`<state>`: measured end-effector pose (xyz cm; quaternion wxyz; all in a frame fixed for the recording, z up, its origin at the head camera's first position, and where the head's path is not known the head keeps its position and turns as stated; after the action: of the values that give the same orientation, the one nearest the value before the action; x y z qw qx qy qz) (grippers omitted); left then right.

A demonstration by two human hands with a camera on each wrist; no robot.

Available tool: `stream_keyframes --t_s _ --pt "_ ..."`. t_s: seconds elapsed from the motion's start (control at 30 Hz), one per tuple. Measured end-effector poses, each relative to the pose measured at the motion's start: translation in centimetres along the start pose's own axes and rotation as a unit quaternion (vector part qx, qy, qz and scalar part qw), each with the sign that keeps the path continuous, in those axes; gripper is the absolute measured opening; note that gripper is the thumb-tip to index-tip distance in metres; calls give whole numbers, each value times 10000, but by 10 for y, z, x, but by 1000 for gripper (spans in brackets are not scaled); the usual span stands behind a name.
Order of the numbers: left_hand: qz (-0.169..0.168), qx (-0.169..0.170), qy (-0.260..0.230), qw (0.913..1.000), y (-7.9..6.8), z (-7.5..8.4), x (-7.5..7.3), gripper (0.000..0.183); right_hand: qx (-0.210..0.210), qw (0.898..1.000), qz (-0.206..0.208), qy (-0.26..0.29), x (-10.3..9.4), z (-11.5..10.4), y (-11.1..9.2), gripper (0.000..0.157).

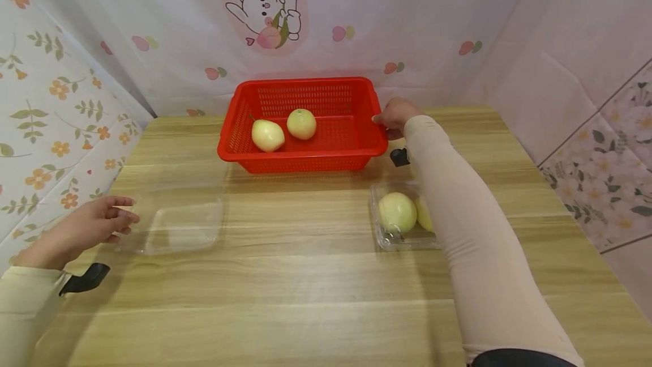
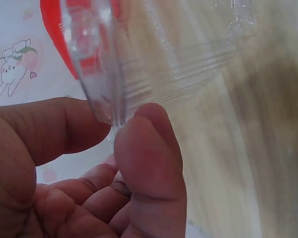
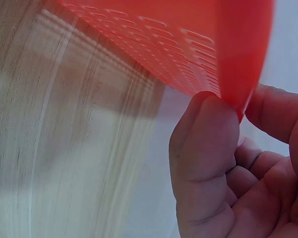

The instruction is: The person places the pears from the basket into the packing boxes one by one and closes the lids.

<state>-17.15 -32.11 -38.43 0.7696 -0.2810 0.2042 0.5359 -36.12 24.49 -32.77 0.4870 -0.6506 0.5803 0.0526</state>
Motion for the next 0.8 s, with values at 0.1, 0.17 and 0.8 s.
stream_keyframes --t_s 0.1,0.17,0.8 --pt "-37 47 -52 10000 -1 1 5 58 0 10000 -3 -9 0 0 1 45" --pt "-63 70 -66 9999 -1 3 9 58 -4 10000 5 -3 1 0 1 45" --pt "-421 214 -215 9987 -9 14 22 59 -36 9999 -3 113 1 2 3 44"
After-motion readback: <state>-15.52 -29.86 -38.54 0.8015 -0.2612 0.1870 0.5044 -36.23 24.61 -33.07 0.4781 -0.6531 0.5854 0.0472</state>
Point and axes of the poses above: each hand's wrist, its own y-axis towards the middle knuckle, its own x-axis out of the palm, z = x × y, the point moved 3 cm from there along y, towards the middle knuckle, and after that the axes turned 11 degrees about x, right-handed, at the moved point
